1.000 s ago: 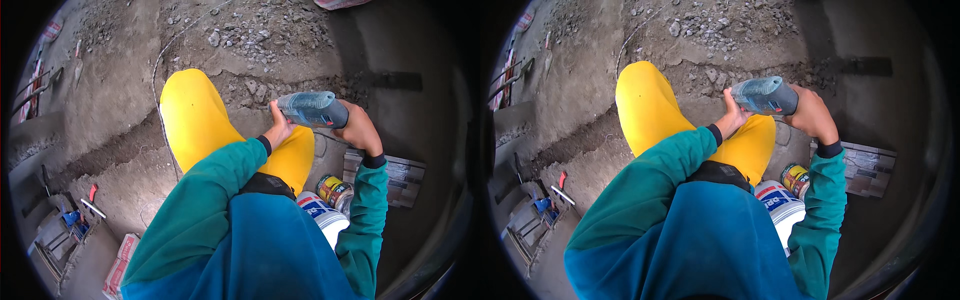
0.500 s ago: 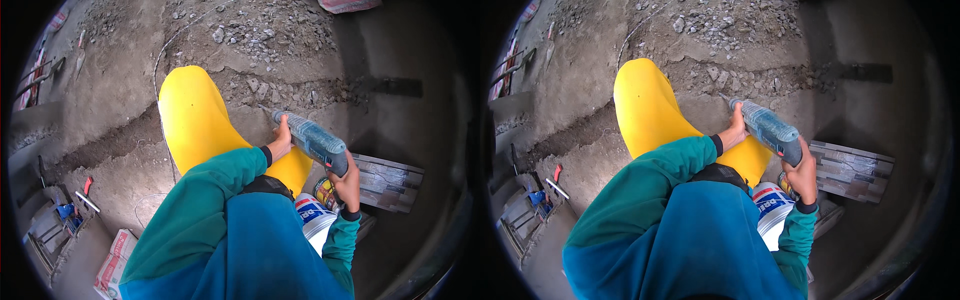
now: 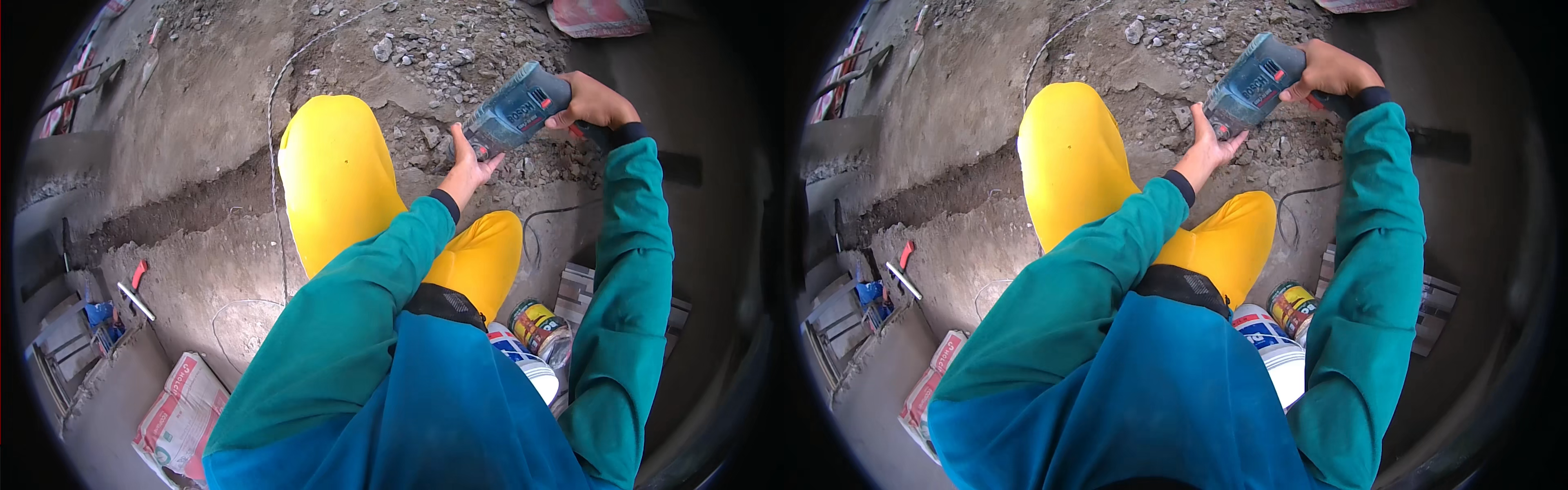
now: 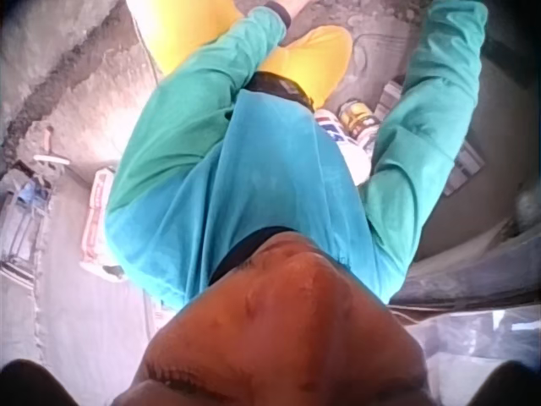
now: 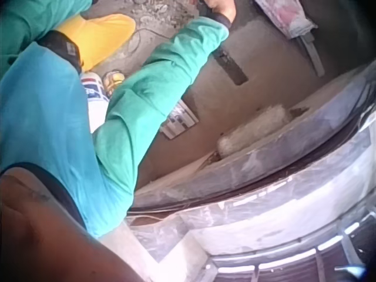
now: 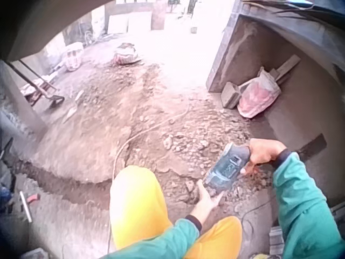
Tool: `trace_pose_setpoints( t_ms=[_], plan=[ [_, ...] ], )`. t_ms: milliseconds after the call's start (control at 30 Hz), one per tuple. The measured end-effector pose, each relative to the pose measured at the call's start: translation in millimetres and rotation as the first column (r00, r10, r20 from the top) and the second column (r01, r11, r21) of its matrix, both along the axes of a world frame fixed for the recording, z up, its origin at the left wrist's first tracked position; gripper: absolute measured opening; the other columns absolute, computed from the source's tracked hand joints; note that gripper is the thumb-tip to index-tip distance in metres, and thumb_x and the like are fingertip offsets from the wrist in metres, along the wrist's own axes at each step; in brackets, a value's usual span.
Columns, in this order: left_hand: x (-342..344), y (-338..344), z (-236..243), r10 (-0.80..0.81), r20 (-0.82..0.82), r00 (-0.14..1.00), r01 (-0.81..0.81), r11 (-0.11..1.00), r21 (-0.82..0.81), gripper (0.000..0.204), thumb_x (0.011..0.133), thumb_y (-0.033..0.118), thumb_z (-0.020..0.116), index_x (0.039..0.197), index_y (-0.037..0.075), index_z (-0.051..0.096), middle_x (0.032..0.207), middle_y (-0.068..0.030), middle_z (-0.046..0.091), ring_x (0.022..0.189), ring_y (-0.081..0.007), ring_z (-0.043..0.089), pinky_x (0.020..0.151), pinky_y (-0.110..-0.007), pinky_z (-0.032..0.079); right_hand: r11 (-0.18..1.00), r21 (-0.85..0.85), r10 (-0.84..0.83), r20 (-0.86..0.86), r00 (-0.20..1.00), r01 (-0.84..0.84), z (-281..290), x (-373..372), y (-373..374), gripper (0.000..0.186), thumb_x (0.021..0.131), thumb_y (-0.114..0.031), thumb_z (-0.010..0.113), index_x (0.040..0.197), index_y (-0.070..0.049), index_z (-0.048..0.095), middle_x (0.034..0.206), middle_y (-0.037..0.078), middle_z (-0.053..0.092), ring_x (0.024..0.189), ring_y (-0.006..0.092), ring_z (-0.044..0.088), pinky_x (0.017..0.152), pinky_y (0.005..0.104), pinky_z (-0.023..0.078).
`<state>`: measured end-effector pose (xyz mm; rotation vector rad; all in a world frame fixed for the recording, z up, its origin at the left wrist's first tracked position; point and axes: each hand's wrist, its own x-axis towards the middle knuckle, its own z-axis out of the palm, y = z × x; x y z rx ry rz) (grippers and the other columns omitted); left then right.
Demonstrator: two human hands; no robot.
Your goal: Drilling and breaking a channel into a concrete floor and wall using a rotary hammer drill.
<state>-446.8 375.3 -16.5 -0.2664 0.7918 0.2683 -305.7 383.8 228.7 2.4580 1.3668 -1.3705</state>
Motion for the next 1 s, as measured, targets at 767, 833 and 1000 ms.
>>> trace_pose_setpoints(
  t_ms=[767,833,1000],
  plan=[
    [-16.9,-43.4,-3.4,-0.165,-0.071,0.984,0.169,0.985,0.043,0.086,0.078,0.073,0.042,0.137,0.011,0.042,0.139,-0.016,0.042,0.126,-0.034,0.044,0.106,-0.052,0.034,0.956,0.19,-0.268,0.247,0.931,0.225,9.7,-74.5,-90.1,0.037,0.059,-0.006,0.075,0.092,0.003,0.061,0.074,0.019,0.065,0.068,0.0306,0.067,0.066,0.0361,0.052],
    [-35.8,-34.3,-29.7,-0.186,0.024,0.982,0.182,0.977,0.111,0.088,0.076,0.074,0.044,0.138,0.011,0.041,0.14,-0.0168,0.04,0.125,-0.0359,0.044,0.103,-0.053,0.037,0.957,0.247,-0.222,0.292,0.93,0.151,-1.9,-86.4,-84.0,0.035,0.061,-0.007,0.071,0.094,0.003,0.061,0.079,0.022,0.065,0.076,0.0362,0.066,0.072,0.0376,0.051],
    [-3.7,-61.8,-24.2,-0.241,0.001,0.97,0.241,0.97,0.027,0.096,0.07,0.075,0.056,0.141,0.014,0.035,0.141,-0.0159,0.037,0.123,-0.0378,0.04,0.096,-0.062,0.037,0.917,0.279,-0.358,0.258,0.897,0.286,6.3,-82.5,-109.8,0.03,0.068,-0.003,0.06,0.098,0.003,0.061,0.079,0.014,0.066,0.076,0.0224,0.066,0.07,0.0323,0.049]
  ],
)
